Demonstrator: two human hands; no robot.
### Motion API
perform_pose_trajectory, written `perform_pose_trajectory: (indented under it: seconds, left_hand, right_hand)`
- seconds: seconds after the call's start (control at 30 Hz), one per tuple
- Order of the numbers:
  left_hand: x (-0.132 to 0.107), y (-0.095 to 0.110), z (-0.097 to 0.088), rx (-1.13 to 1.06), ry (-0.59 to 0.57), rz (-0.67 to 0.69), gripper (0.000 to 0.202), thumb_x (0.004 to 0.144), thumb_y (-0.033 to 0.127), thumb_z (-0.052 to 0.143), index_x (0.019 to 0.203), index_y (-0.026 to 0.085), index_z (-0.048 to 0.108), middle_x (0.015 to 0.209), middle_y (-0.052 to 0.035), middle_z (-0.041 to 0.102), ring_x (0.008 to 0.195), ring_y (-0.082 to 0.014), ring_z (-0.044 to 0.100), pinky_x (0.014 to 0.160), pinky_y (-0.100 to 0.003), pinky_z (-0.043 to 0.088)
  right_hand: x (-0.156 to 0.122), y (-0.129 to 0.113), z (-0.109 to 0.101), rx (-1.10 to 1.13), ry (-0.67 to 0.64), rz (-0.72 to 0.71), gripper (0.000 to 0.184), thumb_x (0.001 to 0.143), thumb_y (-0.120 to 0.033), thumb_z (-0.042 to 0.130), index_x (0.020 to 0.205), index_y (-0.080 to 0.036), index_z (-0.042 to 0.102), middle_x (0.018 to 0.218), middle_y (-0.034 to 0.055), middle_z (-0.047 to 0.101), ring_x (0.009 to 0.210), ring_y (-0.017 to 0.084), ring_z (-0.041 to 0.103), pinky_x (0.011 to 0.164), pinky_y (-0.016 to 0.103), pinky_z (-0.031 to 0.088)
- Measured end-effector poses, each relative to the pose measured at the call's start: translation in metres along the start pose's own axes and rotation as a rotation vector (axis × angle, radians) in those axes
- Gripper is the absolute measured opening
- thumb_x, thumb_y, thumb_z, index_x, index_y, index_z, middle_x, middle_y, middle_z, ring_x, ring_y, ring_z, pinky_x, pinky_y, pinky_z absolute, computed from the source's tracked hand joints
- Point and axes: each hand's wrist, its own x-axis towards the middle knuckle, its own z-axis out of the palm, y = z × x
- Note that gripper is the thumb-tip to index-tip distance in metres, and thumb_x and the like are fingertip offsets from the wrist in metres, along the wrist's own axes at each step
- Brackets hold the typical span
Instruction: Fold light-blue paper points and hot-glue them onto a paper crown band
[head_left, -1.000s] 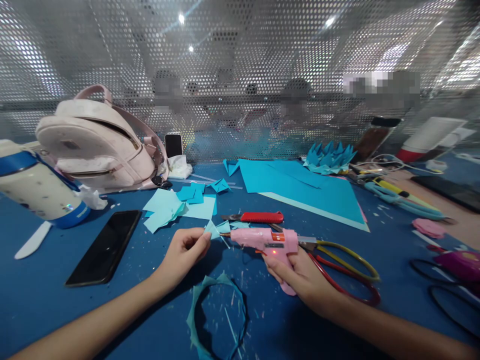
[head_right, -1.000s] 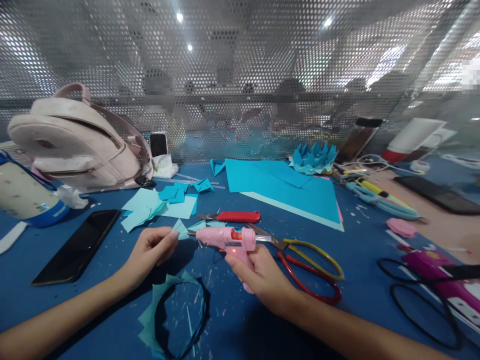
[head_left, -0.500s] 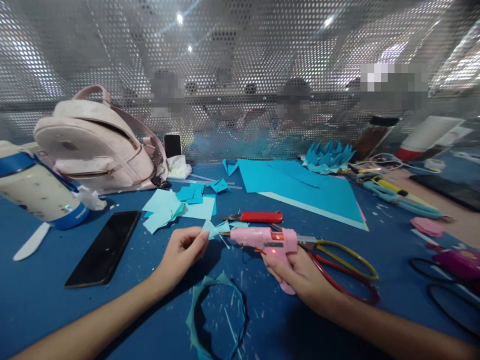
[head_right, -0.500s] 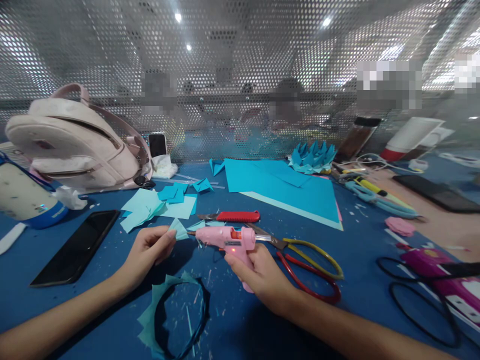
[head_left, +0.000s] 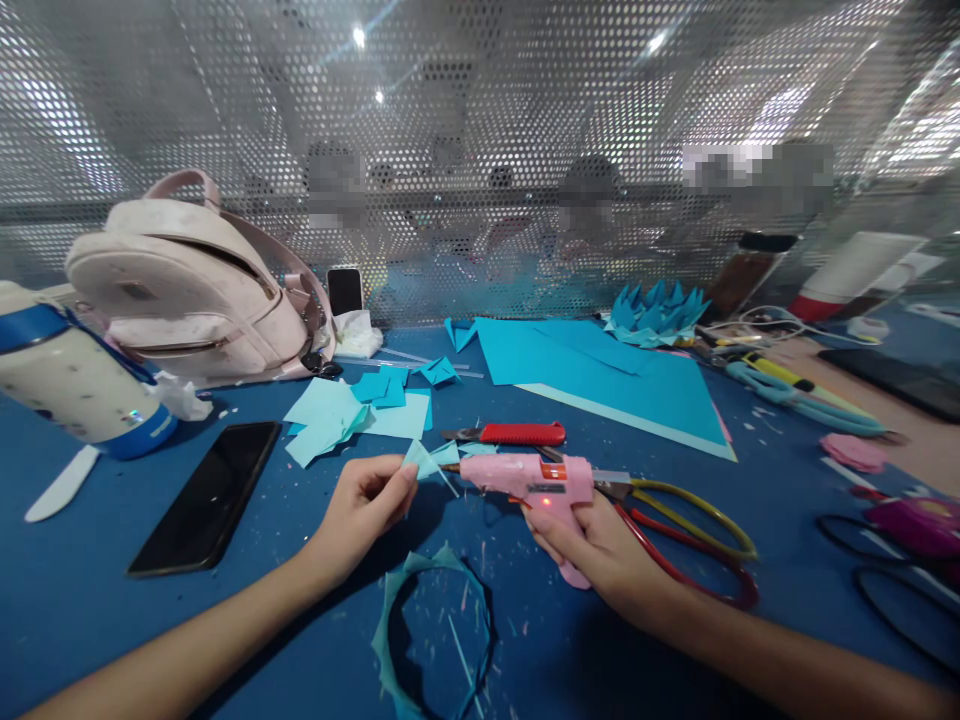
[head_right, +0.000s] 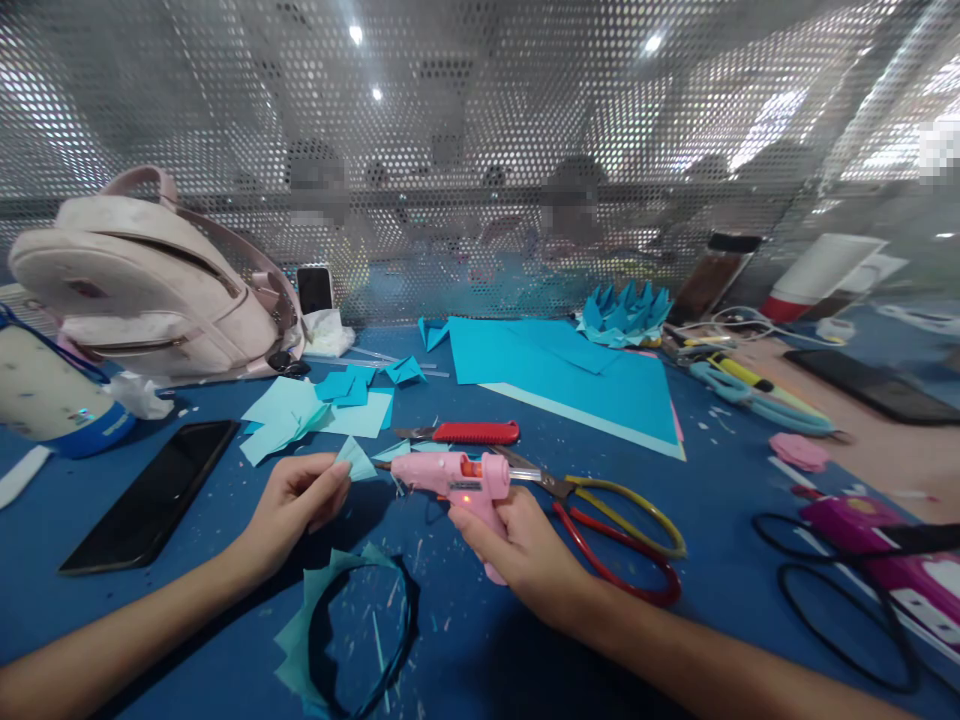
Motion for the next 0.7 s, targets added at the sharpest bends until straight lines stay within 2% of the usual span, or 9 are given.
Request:
perform_pose_trajectory:
  seconds: [0.27,0.43,0.57,0.63,0.7]
  left_hand:
    - [0.000,0.000,0.000,-0.003,-0.033,-0.012,0.057,0.091,0.060,0.046,0.052,0.018,0.042,0.045,0.0056,0.033,0.041,-0.0070,0.030,0.042,-0.022,0.020]
    - [-0.001,-0.005,0.001,0.013,-0.109,0.010,0.053,0.094,0.055,0.044,0.058,0.017,0.048,0.045,0.0069,0.033,0.042,-0.0072,0.030,0.044,-0.021,0.022]
    - [0.002,-0.005,0.001,0.063,-0.202,0.030,0.047,0.096,0.051,0.041,0.069,0.016,0.056,0.047,0.0076,0.034,0.044,-0.0087,0.032,0.046,-0.021,0.024]
    - [0.004,-0.001,-0.001,0.101,-0.232,0.053,0.045,0.097,0.049,0.040,0.068,0.017,0.053,0.053,0.0062,0.037,0.049,-0.0098,0.033,0.049,-0.022,0.025]
    - [0.006,0.006,-0.003,0.136,-0.244,0.076,0.044,0.098,0.046,0.038,0.067,0.018,0.049,0.060,0.0045,0.039,0.056,-0.0111,0.035,0.054,-0.023,0.027]
  right_hand:
    - [0.003,-0.008,-0.001,-0.008,0.059,0.009,0.052,0.081,-0.067,0.051,0.063,-0.019,0.046,0.053,-0.0038,0.040,0.047,0.009,0.037,0.043,0.020,0.031]
    - [0.004,-0.020,-0.007,-0.045,0.107,-0.082,0.054,0.084,-0.066,0.048,0.059,-0.018,0.047,0.050,-0.0029,0.043,0.046,0.009,0.039,0.045,0.022,0.033]
    - [0.000,-0.028,-0.034,-0.235,0.127,-0.071,0.051,0.084,-0.064,0.052,0.059,-0.019,0.048,0.050,-0.0022,0.045,0.046,0.011,0.041,0.045,0.024,0.032]
    - [-0.005,-0.029,-0.057,-0.375,0.215,-0.075,0.050,0.084,-0.064,0.052,0.062,-0.019,0.051,0.050,-0.0024,0.045,0.044,0.011,0.040,0.044,0.025,0.030]
    - [-0.012,-0.027,-0.081,-0.551,0.316,-0.113,0.049,0.083,-0.063,0.054,0.063,-0.018,0.057,0.055,0.0020,0.054,0.051,0.016,0.049,0.050,0.027,0.035]
